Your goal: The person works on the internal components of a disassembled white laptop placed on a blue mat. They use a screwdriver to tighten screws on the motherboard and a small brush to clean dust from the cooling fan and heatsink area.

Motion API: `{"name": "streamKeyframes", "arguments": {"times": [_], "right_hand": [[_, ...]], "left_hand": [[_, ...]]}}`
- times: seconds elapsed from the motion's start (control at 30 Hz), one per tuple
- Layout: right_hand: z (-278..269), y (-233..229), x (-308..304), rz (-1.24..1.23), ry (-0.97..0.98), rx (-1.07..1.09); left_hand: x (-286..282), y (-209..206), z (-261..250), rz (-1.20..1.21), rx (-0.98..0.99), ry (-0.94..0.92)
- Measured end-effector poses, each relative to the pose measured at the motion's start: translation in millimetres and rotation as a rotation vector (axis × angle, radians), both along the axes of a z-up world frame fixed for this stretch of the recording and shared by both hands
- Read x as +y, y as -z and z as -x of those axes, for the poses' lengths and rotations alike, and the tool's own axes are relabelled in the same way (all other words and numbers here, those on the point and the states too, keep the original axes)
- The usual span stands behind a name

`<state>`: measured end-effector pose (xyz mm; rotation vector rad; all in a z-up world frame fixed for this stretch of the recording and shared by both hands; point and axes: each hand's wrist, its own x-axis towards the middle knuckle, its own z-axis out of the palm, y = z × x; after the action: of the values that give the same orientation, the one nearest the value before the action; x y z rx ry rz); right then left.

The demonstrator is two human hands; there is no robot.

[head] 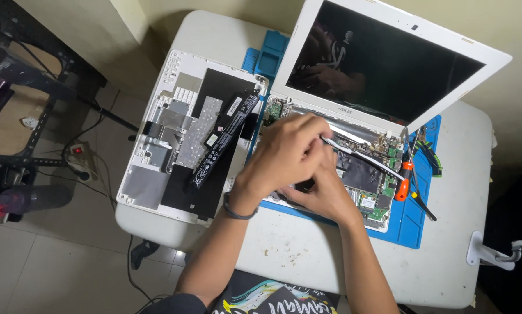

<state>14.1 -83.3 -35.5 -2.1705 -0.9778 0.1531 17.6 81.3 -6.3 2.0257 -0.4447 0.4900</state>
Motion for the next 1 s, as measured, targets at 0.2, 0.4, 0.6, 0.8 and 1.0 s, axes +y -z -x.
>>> {"name": "streamKeyframes", "arguments": {"times": [0.2,0.4,0.6,0.8,1.0], "right_hand": [[-6.2,-24.4,-8.5,0.011,0.138,0.047],[0.4,-27.5,0.9,0.043,0.188,-0.013],[4.9,-16.8,7.9,0.077,0.223,-0.079],[5.7,-18.2,11.9,0.071,0.228,-0.104],[6.0,-20.0,13.2,0.071,0.220,-0.115]], "left_hand": [[31.2,0.0,9.8,-0.216,0.353,-0.051],[46.2,-0.4,12.3,-0.270,0.541,-0.016],[44.5,6.7,8.8,-0.292,0.585,-0.013],[46.2,0.1,10.2,-0.273,0.593,-0.006],[46.1,-4.0,9.8,-0.264,0.604,-0.006]]}}
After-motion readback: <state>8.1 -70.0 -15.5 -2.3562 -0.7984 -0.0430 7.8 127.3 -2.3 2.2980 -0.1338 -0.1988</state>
